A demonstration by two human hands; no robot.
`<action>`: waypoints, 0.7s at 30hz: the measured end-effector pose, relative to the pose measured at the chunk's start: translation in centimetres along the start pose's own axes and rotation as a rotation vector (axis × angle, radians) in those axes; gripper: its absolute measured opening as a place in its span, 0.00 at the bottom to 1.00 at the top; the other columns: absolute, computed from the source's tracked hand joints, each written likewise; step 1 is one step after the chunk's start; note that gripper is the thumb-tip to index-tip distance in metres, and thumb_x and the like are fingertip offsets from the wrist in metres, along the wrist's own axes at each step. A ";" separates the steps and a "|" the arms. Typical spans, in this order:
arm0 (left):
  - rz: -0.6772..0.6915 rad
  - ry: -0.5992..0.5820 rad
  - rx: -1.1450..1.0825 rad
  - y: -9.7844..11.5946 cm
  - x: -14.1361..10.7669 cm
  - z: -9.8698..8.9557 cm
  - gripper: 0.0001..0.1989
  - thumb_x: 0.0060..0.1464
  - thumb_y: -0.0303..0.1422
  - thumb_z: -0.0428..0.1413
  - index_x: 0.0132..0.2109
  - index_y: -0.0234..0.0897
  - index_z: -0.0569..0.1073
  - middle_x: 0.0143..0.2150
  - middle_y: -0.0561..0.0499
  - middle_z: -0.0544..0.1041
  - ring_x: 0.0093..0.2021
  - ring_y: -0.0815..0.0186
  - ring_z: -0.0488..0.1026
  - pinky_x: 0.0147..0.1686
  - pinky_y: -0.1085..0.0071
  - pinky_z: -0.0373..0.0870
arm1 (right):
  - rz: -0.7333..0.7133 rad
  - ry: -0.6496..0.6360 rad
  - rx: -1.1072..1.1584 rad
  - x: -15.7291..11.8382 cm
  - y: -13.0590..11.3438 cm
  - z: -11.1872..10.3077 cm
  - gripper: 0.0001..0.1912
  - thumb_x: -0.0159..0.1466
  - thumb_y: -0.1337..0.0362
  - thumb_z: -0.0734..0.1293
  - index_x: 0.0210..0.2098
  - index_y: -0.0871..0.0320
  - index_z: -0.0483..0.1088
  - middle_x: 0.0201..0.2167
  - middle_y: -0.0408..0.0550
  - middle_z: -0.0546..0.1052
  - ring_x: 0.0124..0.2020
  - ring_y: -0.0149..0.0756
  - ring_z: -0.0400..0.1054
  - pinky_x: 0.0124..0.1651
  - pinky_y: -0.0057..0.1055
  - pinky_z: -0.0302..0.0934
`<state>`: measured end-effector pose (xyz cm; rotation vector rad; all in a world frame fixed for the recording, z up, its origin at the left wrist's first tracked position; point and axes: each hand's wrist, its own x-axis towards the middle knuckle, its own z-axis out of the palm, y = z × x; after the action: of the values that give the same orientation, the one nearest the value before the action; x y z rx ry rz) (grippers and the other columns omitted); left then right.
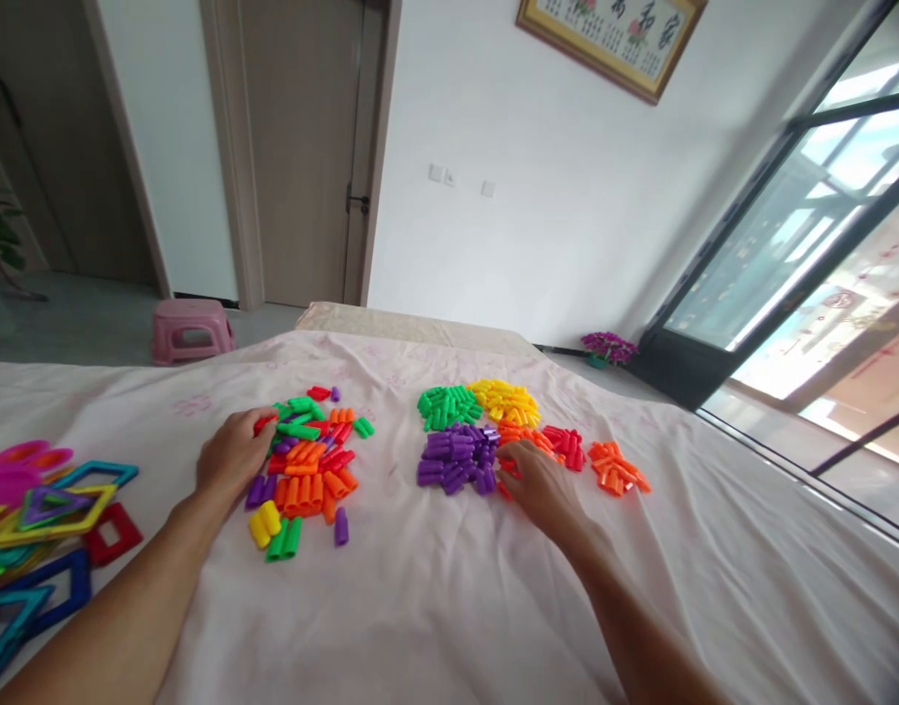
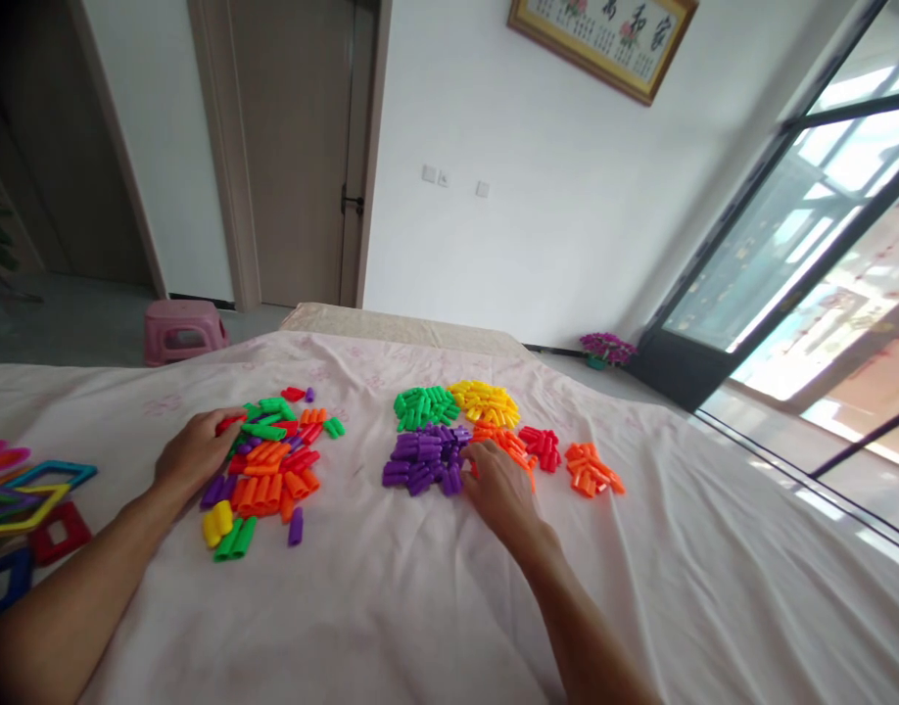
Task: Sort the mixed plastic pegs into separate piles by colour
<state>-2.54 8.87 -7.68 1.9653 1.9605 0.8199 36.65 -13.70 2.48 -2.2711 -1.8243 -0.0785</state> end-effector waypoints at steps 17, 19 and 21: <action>-0.011 -0.053 0.014 -0.2 0.3 0.0 0.22 0.64 0.43 0.44 0.57 0.45 0.73 0.62 0.47 0.72 0.54 0.54 0.72 0.46 0.63 0.68 | 0.177 -0.025 -0.205 0.4 4.1 -1.2 0.15 0.61 0.67 0.67 0.48 0.56 0.72 0.46 0.53 0.76 0.45 0.44 0.72 0.37 0.31 0.57; 0.001 -0.065 0.026 -0.2 0.3 -0.1 0.23 0.65 0.45 0.42 0.58 0.44 0.73 0.61 0.46 0.72 0.54 0.54 0.72 0.46 0.63 0.68 | 0.213 0.092 -0.067 1.0 6.6 -1.5 0.19 0.60 0.62 0.69 0.50 0.55 0.72 0.47 0.50 0.76 0.44 0.41 0.72 0.37 0.30 0.58; 0.014 -0.076 0.046 -0.3 0.3 -0.1 0.25 0.65 0.46 0.40 0.58 0.43 0.73 0.61 0.44 0.72 0.55 0.54 0.72 0.46 0.63 0.68 | 0.274 0.223 0.043 2.0 9.7 -1.5 0.22 0.59 0.58 0.70 0.52 0.55 0.71 0.47 0.50 0.76 0.43 0.40 0.72 0.39 0.30 0.60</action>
<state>-2.86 9.10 -7.65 2.0068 1.9414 0.6992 46.68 -14.01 2.91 -2.3509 -1.3819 -0.2335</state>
